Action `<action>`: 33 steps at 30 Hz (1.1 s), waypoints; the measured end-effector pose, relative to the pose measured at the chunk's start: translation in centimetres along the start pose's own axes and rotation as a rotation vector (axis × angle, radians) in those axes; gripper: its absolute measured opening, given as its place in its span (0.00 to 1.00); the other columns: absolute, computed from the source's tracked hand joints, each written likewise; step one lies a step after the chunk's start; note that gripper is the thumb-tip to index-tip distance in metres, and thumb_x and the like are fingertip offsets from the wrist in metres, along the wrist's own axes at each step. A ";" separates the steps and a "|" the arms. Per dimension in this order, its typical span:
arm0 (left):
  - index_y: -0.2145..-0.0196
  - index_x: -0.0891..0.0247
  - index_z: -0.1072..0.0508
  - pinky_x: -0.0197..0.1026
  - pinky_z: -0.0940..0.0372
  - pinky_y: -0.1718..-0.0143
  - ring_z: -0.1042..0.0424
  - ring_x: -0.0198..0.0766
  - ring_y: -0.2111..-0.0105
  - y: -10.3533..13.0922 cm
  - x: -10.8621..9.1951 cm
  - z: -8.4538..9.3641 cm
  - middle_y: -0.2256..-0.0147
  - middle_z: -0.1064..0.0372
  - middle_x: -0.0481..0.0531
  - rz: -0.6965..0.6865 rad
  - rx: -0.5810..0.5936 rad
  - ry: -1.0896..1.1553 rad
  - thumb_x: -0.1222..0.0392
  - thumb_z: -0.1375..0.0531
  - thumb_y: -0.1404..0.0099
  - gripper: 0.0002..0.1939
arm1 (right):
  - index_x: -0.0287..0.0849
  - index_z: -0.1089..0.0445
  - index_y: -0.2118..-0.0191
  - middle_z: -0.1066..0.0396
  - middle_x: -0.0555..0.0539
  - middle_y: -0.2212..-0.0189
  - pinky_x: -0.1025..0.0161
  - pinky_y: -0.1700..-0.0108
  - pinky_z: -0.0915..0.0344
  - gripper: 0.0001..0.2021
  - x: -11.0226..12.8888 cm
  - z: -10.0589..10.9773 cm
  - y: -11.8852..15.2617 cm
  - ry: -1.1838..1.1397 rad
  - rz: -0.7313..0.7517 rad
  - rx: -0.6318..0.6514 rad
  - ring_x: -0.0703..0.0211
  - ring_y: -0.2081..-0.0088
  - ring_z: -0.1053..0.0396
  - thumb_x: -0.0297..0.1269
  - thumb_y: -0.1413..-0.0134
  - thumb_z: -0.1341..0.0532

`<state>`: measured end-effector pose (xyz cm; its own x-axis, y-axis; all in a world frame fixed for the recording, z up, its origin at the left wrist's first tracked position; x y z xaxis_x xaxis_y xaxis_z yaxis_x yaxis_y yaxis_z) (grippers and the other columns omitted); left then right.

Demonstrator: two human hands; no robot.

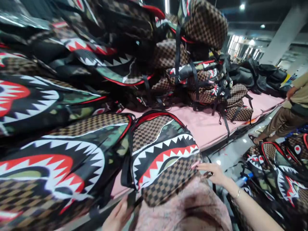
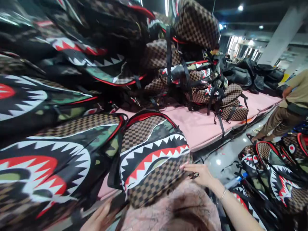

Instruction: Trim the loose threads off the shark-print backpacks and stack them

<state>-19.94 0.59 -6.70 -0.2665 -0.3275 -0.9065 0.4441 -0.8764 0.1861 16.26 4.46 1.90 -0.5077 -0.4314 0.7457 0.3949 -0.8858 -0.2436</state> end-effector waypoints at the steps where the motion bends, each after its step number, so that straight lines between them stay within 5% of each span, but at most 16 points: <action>1: 0.53 0.61 0.32 0.51 0.31 0.64 0.26 0.49 0.64 0.6 1.1 -0.3 0.65 0.27 0.56 0.071 0.016 0.004 0.45 0.49 0.41 0.23 | 0.45 0.26 0.60 0.27 0.45 0.58 0.57 0.53 0.34 0.13 -2.0 -1.0 1.3 -0.075 -0.146 -0.067 0.53 0.55 0.29 0.39 0.53 0.39; 4: 0.53 0.65 0.32 0.54 0.35 0.55 0.30 0.53 0.56 1.9 0.6 -0.3 0.58 0.29 0.60 0.078 -0.054 -0.093 0.45 0.48 0.43 0.26 | 0.40 0.26 0.69 0.24 0.45 0.67 0.58 0.58 0.34 0.12 -5.9 -2.0 5.5 -0.148 -0.478 -0.285 0.53 0.63 0.28 0.43 0.50 0.42; 7: 0.50 0.65 0.35 0.55 0.41 0.49 0.35 0.52 0.51 2.5 -5.4 -0.9 0.51 0.34 0.61 -0.285 -0.164 -0.256 0.46 0.50 0.40 0.25 | 0.38 0.29 0.73 0.27 0.46 0.75 0.60 0.64 0.34 0.17 -7.8 -1.4 8.3 -0.148 -0.640 -0.426 0.56 0.70 0.30 0.45 0.46 0.47; 11: 0.48 0.62 0.38 0.56 0.49 0.44 0.41 0.52 0.46 4.1 -12.8 -7.6 0.47 0.38 0.62 -0.925 0.221 -0.480 0.47 0.47 0.41 0.26 | 0.40 0.32 0.68 0.32 0.50 0.77 0.63 0.68 0.37 0.11 -9.3 0.0 9.4 -0.163 -0.741 -0.543 0.58 0.72 0.34 0.43 0.51 0.43; 14: 0.43 0.66 0.45 0.62 0.51 0.45 0.46 0.58 0.43 4.8 -12.8 -12.7 0.43 0.45 0.66 -1.109 0.399 -0.706 0.47 0.44 0.43 0.34 | 0.41 0.31 0.65 0.32 0.50 0.72 0.61 0.63 0.36 0.12 -9.2 0.5 8.4 -0.200 -0.725 -0.573 0.57 0.68 0.34 0.41 0.48 0.47; 17: 0.44 0.70 0.41 0.57 0.44 0.47 0.41 0.54 0.45 5.1 -10.2 -15.0 0.46 0.39 0.68 -1.124 0.363 -0.808 0.60 0.51 0.38 0.25 | 0.41 0.30 0.60 0.30 0.49 0.68 0.59 0.58 0.36 0.14 -8.2 0.9 7.0 -0.265 -0.675 -0.553 0.56 0.62 0.32 0.40 0.47 0.48; 20: 0.46 0.67 0.38 0.48 0.38 0.49 0.34 0.47 0.50 6.2 -7.6 -14.4 0.50 0.34 0.64 -1.090 0.292 -0.820 0.68 0.55 0.39 0.24 | 0.44 0.31 0.55 0.29 0.47 0.59 0.56 0.51 0.40 0.16 -7.0 1.2 6.1 -0.351 -0.576 -0.518 0.54 0.55 0.34 0.42 0.47 0.46; 23: 0.49 0.63 0.33 0.46 0.34 0.55 0.30 0.48 0.55 8.0 -7.0 -13.1 0.52 0.31 0.60 -1.068 0.411 -0.825 0.62 0.51 0.39 0.21 | 0.44 0.33 0.53 0.29 0.47 0.59 0.57 0.52 0.39 0.18 -6.6 1.6 6.6 -0.383 -0.565 -0.548 0.54 0.55 0.34 0.44 0.48 0.44; 28: 0.57 0.58 0.28 0.44 0.35 0.54 0.29 0.44 0.56 8.4 -11.9 -15.4 0.56 0.27 0.54 -0.930 0.779 -0.641 0.53 0.49 0.37 0.16 | 0.41 0.35 0.63 0.43 0.57 0.82 0.68 0.76 0.44 0.15 -7.4 1.4 9.1 -0.430 -0.753 -0.697 0.65 0.79 0.44 0.48 0.51 0.42; 33: 0.61 0.60 0.28 0.49 0.42 0.49 0.35 0.43 0.52 5.5 -16.9 -22.9 0.53 0.32 0.55 -0.808 0.840 -0.383 0.55 0.49 0.37 0.13 | 0.41 0.37 0.70 0.47 0.57 0.84 0.69 0.78 0.50 0.13 -6.2 0.8 10.2 -0.472 -0.795 -0.685 0.67 0.80 0.48 0.47 0.52 0.41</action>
<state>6.62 9.37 1.00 -0.5065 0.4567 -0.7313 -0.6168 -0.7846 -0.0628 24.08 -1.78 -4.70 -0.0325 0.2693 0.9625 -0.4811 -0.8483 0.2211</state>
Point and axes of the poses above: each hand's wrist, its own y-axis away from the middle knuckle, its own z-axis out of the back of the hand, x = y × z, the point moved 6 cm from there along -y, towards the middle knuckle
